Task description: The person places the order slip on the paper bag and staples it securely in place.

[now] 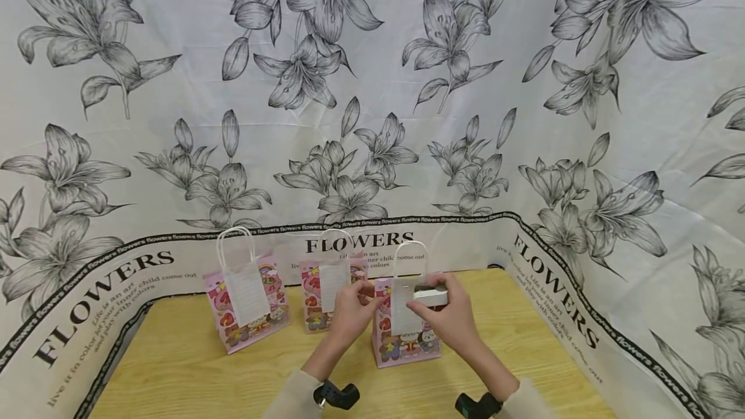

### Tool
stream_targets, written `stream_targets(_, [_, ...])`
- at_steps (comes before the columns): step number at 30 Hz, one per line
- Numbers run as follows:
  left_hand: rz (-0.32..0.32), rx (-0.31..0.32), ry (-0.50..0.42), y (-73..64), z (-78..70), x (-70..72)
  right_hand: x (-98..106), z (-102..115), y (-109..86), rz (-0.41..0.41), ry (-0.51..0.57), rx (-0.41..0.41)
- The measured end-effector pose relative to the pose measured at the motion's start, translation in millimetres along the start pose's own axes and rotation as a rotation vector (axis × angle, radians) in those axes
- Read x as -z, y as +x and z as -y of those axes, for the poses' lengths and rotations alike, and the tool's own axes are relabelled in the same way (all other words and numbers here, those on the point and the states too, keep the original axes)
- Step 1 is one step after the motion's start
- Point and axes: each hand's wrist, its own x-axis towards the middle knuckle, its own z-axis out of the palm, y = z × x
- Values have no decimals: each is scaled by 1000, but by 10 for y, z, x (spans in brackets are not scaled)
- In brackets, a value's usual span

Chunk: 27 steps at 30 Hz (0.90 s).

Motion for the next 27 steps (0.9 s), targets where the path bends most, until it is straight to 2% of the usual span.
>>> stream_targets(4, [11,8,-18,43,-8,-10,-47,23,-241,114,91,-315])
stream_targets(5, [15,12,-19,56,-14,-12,-65,16,-302,155,105,-365])
stream_targets(7, [21,22,-18,86,-20,-23,-101,-25,-427,236,133,-398])
stream_targets(10, [31,20,-11,129,-26,-41,-148,-104,-593,345,175,-370])
stream_targets(13, [46,6,-7,171,-17,-65,-187,-202,-727,427,190,-273])
stream_targets(18, [63,10,-2,217,5,-104,-268,-362,-894,506,95,-119])
stream_targets(22, [56,2,18,241,23,-136,-340,-434,-958,528,-12,-103])
stream_targets(27, [49,-16,20,254,5,-165,-410,-474,-982,580,-60,-165])
